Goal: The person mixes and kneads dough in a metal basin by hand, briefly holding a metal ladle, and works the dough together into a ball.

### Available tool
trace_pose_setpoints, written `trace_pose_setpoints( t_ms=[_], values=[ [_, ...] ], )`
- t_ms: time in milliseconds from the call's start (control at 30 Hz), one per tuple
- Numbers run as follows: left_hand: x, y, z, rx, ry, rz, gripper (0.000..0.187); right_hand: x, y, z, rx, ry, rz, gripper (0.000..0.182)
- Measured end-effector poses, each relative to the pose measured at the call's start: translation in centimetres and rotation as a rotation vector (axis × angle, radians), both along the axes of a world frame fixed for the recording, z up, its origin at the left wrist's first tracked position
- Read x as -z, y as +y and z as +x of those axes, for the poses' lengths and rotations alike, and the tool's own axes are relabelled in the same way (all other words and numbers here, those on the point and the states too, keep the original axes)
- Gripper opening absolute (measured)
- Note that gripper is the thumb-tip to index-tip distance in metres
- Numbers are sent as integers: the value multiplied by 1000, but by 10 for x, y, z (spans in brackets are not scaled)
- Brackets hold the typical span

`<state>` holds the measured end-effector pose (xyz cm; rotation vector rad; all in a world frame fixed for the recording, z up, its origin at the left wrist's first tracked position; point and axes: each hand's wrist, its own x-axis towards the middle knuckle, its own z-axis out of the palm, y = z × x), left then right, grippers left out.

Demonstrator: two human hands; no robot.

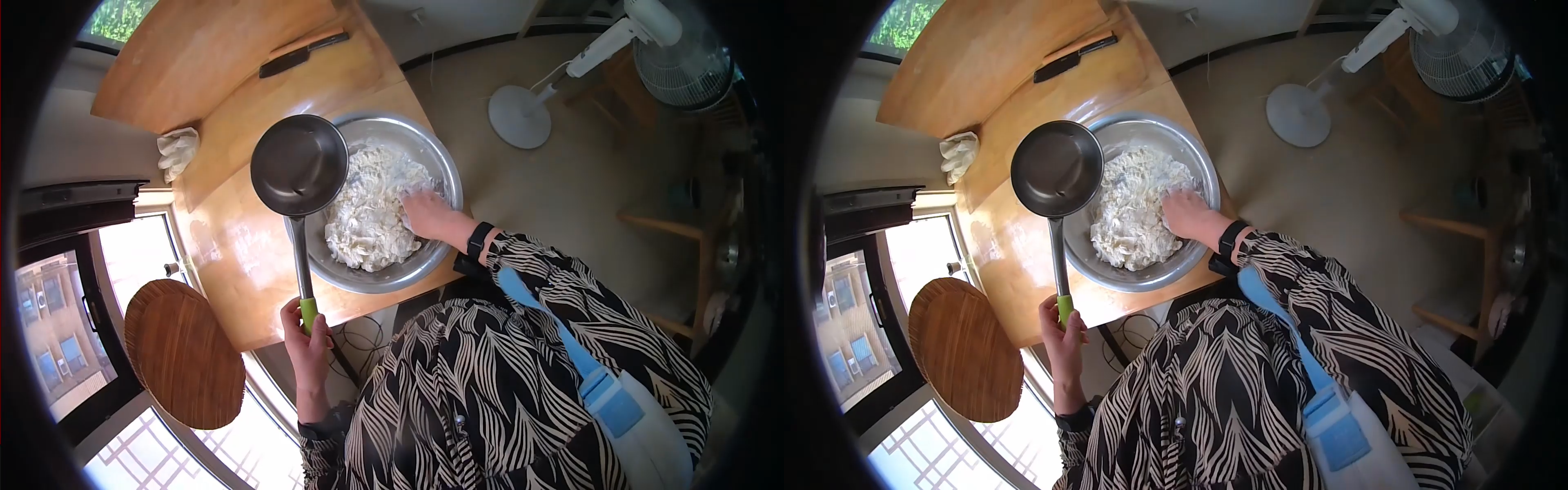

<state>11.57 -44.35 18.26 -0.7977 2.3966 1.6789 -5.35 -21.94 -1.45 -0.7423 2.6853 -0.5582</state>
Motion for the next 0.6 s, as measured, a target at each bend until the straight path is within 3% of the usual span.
trace_pose_setpoints(
  t_ms=[100,300,400,600],
  values=[
    [-1,4,1,14,-33,-41,35,-6,0,0,21,-88,-29,30],
    [0,16,-2,37,-50,-115,36,-2,-1,8,35,66,-12,25],
    [-1,20,-3,44,-74,-155,36,-10,-3,11,41,-111,38,25],
    [13,15,1,111,-58,-362,35,-9,-1,11,-32,-128,73,29]
  ],
)
